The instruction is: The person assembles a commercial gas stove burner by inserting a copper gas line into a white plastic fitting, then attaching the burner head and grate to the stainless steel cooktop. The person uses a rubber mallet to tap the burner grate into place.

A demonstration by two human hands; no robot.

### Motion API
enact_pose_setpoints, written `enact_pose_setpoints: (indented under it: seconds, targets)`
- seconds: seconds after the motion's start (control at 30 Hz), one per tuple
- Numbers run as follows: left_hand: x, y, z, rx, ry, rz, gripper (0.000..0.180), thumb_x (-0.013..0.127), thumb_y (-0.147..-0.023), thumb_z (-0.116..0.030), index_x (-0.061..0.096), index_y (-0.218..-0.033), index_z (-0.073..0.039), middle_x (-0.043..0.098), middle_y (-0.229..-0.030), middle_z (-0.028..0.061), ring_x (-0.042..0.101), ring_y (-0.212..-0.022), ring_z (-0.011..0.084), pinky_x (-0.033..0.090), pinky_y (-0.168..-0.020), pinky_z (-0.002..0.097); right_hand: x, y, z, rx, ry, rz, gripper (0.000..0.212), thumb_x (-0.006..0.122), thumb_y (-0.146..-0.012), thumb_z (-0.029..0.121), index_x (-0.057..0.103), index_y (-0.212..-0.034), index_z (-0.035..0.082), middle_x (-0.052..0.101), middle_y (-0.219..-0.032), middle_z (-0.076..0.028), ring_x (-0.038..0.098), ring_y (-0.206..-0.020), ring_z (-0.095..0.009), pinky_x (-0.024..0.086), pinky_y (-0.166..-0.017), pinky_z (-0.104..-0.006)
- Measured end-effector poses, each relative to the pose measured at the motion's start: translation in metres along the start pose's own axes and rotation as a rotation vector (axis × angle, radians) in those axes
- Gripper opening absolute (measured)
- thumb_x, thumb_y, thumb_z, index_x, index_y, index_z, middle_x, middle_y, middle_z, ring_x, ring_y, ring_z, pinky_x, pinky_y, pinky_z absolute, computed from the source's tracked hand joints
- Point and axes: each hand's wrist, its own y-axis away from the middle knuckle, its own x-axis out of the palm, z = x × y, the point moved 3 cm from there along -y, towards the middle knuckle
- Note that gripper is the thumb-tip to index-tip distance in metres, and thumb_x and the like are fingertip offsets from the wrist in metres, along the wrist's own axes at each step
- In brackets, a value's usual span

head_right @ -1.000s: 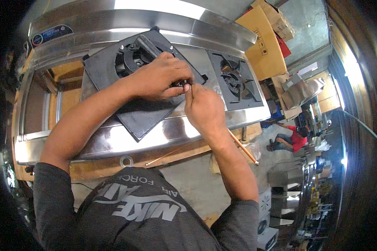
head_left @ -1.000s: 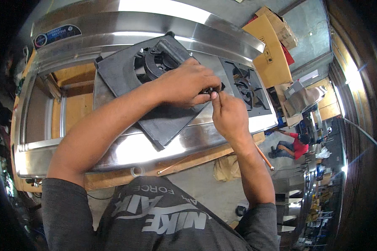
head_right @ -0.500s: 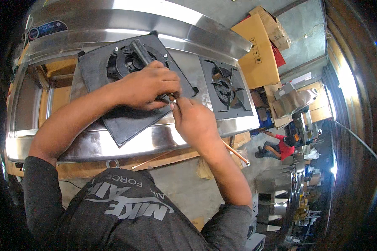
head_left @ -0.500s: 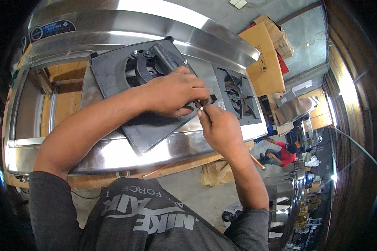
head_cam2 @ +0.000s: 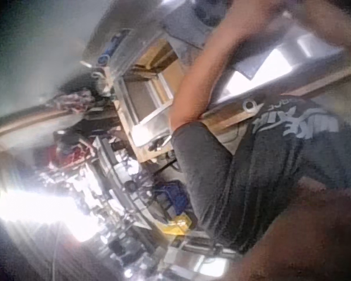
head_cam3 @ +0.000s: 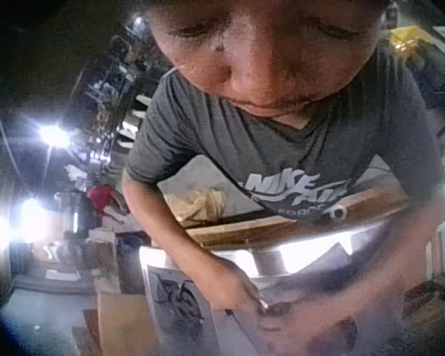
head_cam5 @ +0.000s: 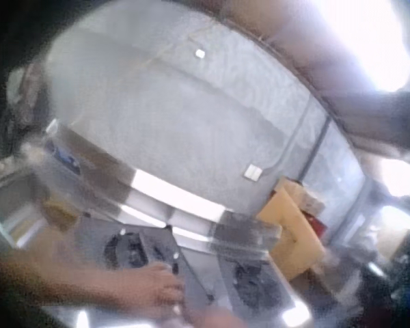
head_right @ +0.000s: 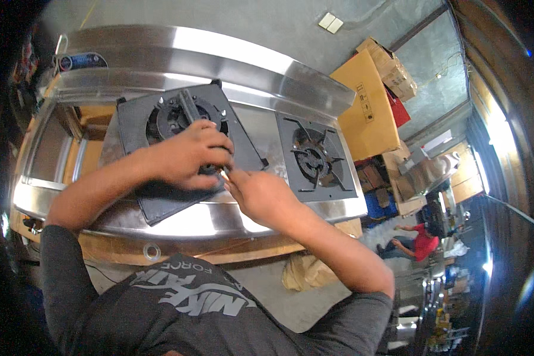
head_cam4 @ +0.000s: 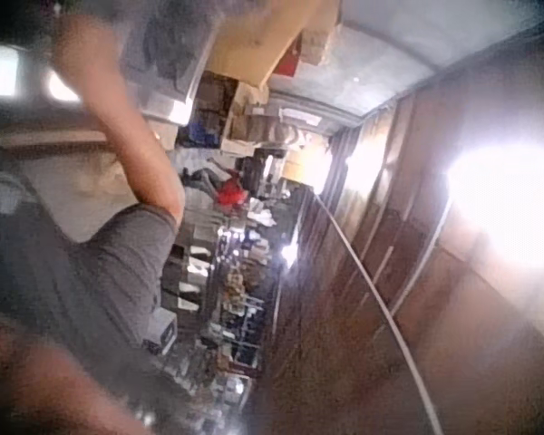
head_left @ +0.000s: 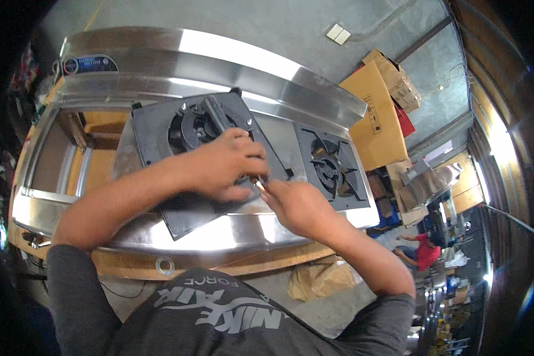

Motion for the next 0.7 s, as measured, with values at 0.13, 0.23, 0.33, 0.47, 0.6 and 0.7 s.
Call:
enact_pose_setpoints:
  seconds: [0.13, 0.23, 0.33, 0.47, 0.6, 0.7]
  targets:
    - [0.004, -0.002, -0.015, -0.053, 0.016, -0.047, 0.024, 0.077, -0.082, -0.027, 0.066, -0.097, -0.011, 0.057, -0.114, 0.0092, 0.055, -0.112, 0.0299, 0.030, -0.108, 0.0549, -0.002, 0.001, -0.009, -0.053, 0.004, 0.106, 0.020, 0.059, -0.097, 0.023, 0.059, -0.094, 0.003, 0.061, -0.065, -0.020, 0.063, -0.067, -0.044, 0.048, -0.061, -0.0550]
    - [0.002, -0.002, -0.015, -0.070, 0.053, -0.020, 0.020, 0.076, -0.084, -0.024, 0.065, -0.095, -0.011, 0.056, -0.111, 0.0084, 0.055, -0.110, 0.0280, 0.029, -0.109, 0.0521, -0.007, -0.009, -0.015, -0.153, -0.004, 0.195, 0.020, 0.059, -0.098, 0.024, 0.060, -0.095, 0.004, 0.060, -0.065, -0.020, 0.063, -0.068, -0.044, 0.049, -0.063, -0.0544]
    - [-0.002, 0.000, -0.014, -0.078, 0.080, 0.011, 0.020, 0.076, -0.084, -0.024, 0.065, -0.095, -0.011, 0.056, -0.112, 0.0083, 0.055, -0.110, 0.0287, 0.029, -0.109, 0.0513, -0.004, -0.014, -0.022, -0.271, -0.070, 0.214, 0.021, 0.058, -0.099, 0.024, 0.060, -0.096, 0.003, 0.062, -0.069, -0.020, 0.064, -0.069, -0.044, 0.050, -0.064, -0.0530]
    - [-0.007, 0.000, -0.019, -0.109, 0.043, 0.023, 0.020, 0.076, -0.083, -0.023, 0.065, -0.094, -0.010, 0.057, -0.112, 0.0084, 0.054, -0.112, 0.0301, 0.031, -0.108, 0.0497, -0.017, -0.015, -0.024, -0.253, -0.173, 0.359, 0.024, 0.057, -0.100, 0.025, 0.062, -0.097, 0.003, 0.064, -0.075, -0.022, 0.064, -0.072, -0.044, 0.050, -0.065, -0.0508]
    - [0.001, -0.010, -0.053, -0.206, -0.163, -0.036, 0.025, 0.078, -0.080, -0.026, 0.065, -0.092, -0.008, 0.057, -0.113, 0.0075, 0.053, -0.118, 0.0306, 0.035, -0.107, 0.0519, -0.014, -0.017, -0.034, -0.319, -0.290, 0.322, 0.036, 0.053, -0.101, 0.035, 0.066, -0.095, 0.002, 0.065, -0.078, -0.025, 0.064, -0.074, -0.048, 0.050, -0.070, -0.0565]
    - [0.009, -0.004, -0.046, -0.203, -0.019, -0.111, 0.025, 0.077, -0.080, -0.025, 0.062, -0.089, -0.007, 0.057, -0.107, 0.0070, 0.053, -0.115, 0.0315, 0.037, -0.104, 0.0500, -0.010, -0.020, -0.038, -0.403, -0.291, 0.351, 0.037, 0.052, -0.101, 0.035, 0.065, -0.090, 0.002, 0.065, -0.076, -0.025, 0.063, -0.073, -0.047, 0.050, -0.069, -0.0569]
